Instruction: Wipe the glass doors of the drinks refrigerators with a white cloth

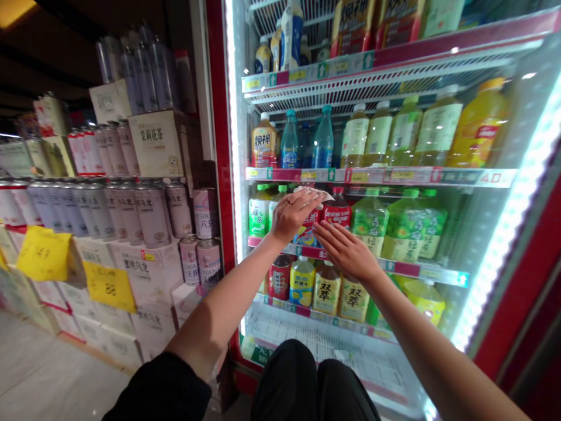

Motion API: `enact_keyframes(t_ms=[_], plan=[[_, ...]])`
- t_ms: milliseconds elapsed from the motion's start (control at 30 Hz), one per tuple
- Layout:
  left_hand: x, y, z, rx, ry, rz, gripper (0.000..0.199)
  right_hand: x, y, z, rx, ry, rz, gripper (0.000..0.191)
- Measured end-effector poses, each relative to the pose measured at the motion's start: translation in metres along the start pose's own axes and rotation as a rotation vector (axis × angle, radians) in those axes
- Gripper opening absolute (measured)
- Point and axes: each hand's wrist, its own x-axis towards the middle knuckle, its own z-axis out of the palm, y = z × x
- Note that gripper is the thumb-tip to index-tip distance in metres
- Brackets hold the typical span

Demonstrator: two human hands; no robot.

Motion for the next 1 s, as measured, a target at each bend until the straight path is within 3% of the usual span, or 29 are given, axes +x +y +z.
enact_keyframes(t_ms=[67,167,300,467,600,733,867,1000], plan=[[-0.01,0.0,-0.005,-0.057,-0.037,0.097,0.042,-0.001,0.0,0.0,0.007,-0.004,0.011,0.085],[-0.024,-0.017,-0.021,-0.109,-0.11,0.163,0.054,-0.001,0.0,0.001,0.013,-0.014,0.016,0.085],[-0.02,-0.032,-0.028,-0.057,-0.047,0.006,0.052,-0.001,0.0,0.001,0.029,-0.015,0.018,0.085],[-0.012,-0.01,-0.011,-0.014,0.01,-0.173,0.052,0.0,-0.001,-0.002,0.029,-0.009,0.025,0.085],[-0.041,0.002,-0.016,-0.019,-0.072,-0.082,0.052,-0.002,-0.005,-0.003,0.056,-0.045,0.07,0.085],[-0.075,-0.014,-0.031,0.009,-0.053,-0.052,0.047,-0.003,-0.018,0.002,0.029,-0.021,0.137,0.086],[-0.082,-0.039,-0.033,0.019,0.113,-0.236,0.035,0.01,-0.042,0.011,-0.029,0.07,0.25,0.089],[-0.079,-0.053,-0.034,0.012,0.235,-0.518,0.032,0.042,-0.062,0.02,0.024,0.077,0.17,0.088]])
